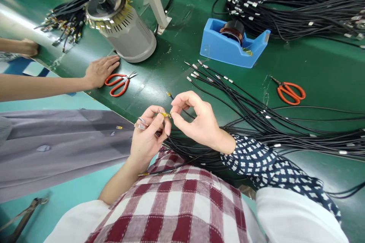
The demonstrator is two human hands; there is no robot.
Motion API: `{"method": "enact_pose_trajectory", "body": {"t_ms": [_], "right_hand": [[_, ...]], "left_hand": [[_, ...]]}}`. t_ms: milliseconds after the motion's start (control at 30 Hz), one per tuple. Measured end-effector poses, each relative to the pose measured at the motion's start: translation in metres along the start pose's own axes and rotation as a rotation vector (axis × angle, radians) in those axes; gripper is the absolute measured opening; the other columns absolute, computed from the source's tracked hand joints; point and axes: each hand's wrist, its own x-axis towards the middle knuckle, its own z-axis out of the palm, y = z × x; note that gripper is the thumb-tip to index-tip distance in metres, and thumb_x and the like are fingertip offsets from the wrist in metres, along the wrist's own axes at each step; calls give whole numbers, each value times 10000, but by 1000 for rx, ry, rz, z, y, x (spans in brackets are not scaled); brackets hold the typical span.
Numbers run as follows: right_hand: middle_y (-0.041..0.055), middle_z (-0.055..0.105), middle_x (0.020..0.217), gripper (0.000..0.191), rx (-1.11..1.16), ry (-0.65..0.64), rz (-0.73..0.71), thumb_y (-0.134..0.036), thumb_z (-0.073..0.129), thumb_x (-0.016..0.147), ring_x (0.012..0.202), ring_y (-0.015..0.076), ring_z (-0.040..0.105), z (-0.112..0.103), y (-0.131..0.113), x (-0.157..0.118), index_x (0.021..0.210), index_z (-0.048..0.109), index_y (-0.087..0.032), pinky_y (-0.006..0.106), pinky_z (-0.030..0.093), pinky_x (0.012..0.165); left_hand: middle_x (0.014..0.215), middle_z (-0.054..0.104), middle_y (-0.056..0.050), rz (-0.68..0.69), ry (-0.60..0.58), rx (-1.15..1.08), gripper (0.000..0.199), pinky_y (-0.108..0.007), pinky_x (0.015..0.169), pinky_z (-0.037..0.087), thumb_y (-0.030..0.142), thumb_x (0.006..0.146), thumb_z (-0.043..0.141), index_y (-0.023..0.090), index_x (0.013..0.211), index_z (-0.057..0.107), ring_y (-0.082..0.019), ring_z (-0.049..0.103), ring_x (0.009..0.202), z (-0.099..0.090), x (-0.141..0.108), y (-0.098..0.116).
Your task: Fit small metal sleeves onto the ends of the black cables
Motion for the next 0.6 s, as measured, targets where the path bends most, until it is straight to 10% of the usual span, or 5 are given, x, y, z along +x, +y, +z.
{"method": "enact_pose_trajectory", "body": {"t_ms": [367, 600], "right_hand": [[-27, 653, 825, 286, 3, -5, -6, -91, 667, 833, 732, 125, 645, 4, -3, -2, 971, 472, -248, 312, 502, 738], [-13, 727, 791, 223, -468, 36, -353, -127, 636, 833, 705, 167, 669, 3, 7, -4, 801, 470, -273, 386, 510, 764]], "left_hand": [[524, 619, 29, 1, -3, -1, 228, -109, 332, 234, 358, 871, 715, 193, 888, 560, -44, 387, 354, 0, -1, 0], [525, 622, 24, 19, 5, 5, 232, -111, 330, 230, 363, 868, 720, 193, 891, 563, -47, 393, 360, 0, -3, -5]]}}
